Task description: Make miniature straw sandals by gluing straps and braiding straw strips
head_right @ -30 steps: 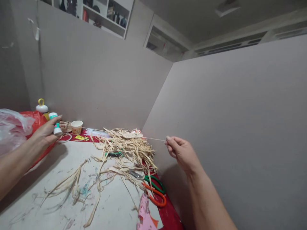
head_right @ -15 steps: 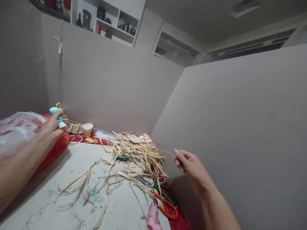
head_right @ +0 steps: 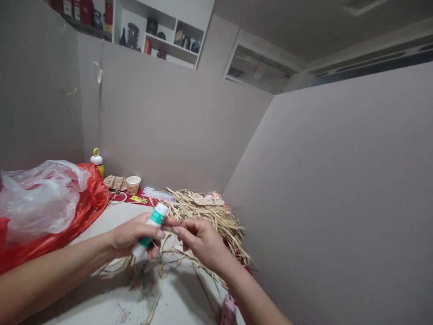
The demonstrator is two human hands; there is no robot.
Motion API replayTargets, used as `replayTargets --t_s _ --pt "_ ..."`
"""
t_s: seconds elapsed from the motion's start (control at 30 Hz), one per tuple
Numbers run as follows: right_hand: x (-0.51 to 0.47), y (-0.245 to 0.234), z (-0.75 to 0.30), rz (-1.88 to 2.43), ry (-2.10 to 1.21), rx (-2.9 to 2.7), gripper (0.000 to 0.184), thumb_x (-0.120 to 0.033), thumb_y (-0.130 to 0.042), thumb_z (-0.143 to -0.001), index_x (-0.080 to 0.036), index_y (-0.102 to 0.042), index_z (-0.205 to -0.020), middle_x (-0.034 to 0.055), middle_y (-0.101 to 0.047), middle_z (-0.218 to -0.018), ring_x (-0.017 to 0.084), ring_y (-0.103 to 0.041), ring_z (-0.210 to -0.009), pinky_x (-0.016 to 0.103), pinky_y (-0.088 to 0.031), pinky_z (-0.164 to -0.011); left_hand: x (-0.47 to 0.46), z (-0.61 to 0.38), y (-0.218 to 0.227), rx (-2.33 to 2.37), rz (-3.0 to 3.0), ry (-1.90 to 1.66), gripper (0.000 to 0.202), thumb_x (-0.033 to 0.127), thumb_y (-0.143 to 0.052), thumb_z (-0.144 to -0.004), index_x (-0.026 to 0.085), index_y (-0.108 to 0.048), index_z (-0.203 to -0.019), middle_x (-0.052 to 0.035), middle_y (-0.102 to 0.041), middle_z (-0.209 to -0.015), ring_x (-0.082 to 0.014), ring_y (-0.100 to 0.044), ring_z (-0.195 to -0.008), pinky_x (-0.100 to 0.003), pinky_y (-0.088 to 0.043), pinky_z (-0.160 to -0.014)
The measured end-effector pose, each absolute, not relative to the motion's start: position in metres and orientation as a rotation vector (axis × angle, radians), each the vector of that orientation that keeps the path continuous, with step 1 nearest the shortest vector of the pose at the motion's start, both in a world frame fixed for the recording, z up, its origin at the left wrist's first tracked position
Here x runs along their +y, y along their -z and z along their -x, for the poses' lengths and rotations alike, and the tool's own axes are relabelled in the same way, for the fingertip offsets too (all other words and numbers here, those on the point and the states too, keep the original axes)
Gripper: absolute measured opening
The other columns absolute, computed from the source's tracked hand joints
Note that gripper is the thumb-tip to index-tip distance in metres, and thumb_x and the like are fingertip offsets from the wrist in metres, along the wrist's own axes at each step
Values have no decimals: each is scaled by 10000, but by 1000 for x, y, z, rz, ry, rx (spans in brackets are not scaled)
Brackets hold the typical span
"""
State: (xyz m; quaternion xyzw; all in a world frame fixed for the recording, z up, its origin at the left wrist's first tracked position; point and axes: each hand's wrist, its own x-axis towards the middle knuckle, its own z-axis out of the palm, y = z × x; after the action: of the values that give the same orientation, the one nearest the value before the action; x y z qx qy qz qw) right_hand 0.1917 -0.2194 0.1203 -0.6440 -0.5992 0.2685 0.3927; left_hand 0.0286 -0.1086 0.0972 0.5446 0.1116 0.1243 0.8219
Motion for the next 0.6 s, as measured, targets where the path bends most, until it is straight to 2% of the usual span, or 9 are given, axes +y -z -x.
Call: replayTargets --t_s 0.03,0.1,0.23,0.43,0.6 --pt "-216 -120 -186 1622 -674 -1554 405 -491 -565 -814 -175 -511 -566 -37 -475 -492 75 -374 -453 198 -285 -440 -112 -31 -92 248 -1153 -225 240 186 -661 -630 112 -621 -855 -42 -633 -602 -130 -595 -445 -191 -431 -391" --pt "-212 -119 -183 1627 -631 -1596 393 -467 -556 -825 -178 -508 -564 -38 -470 -493 78 -378 -461 199 -292 -448 -114 -34 -85 299 -1153 -258 127 200 -654 -624 126 -584 -700 -2 -573 -515 -97 -523 -373 -177 -382 -347" --pt "-215 -119 -191 1669 -575 -1602 407 -504 -538 -831 -181 -532 -584 -31 -489 -475 81 -376 -435 203 -286 -433 -107 -32 -83 340 -1245 -384 206 212 -662 -627 156 -480 -547 53 -438 -383 -61 -394 -299 -170 -281 -315" --pt "-228 -108 -220 1612 -725 -1367 470 -606 -531 -802 -183 -514 -597 -64 -419 -407 64 -280 -365 203 -213 -389 -102 -19 -105 252 -1160 -579 237 227 -681 -621 171 -453 -590 83 -391 -391 -37 -340 -304 -158 -263 -332" --pt "-230 -89 -251 1525 -681 -1007 544 -632 -593 -736 -194 -411 -468 -79 -327 -335 55 -226 -341 204 -173 -383 -88 -2 -129 214 -1069 -605 306 210 -709 -646 167 -411 -591 95 -366 -443 -16 -359 -326 -131 -230 -339"
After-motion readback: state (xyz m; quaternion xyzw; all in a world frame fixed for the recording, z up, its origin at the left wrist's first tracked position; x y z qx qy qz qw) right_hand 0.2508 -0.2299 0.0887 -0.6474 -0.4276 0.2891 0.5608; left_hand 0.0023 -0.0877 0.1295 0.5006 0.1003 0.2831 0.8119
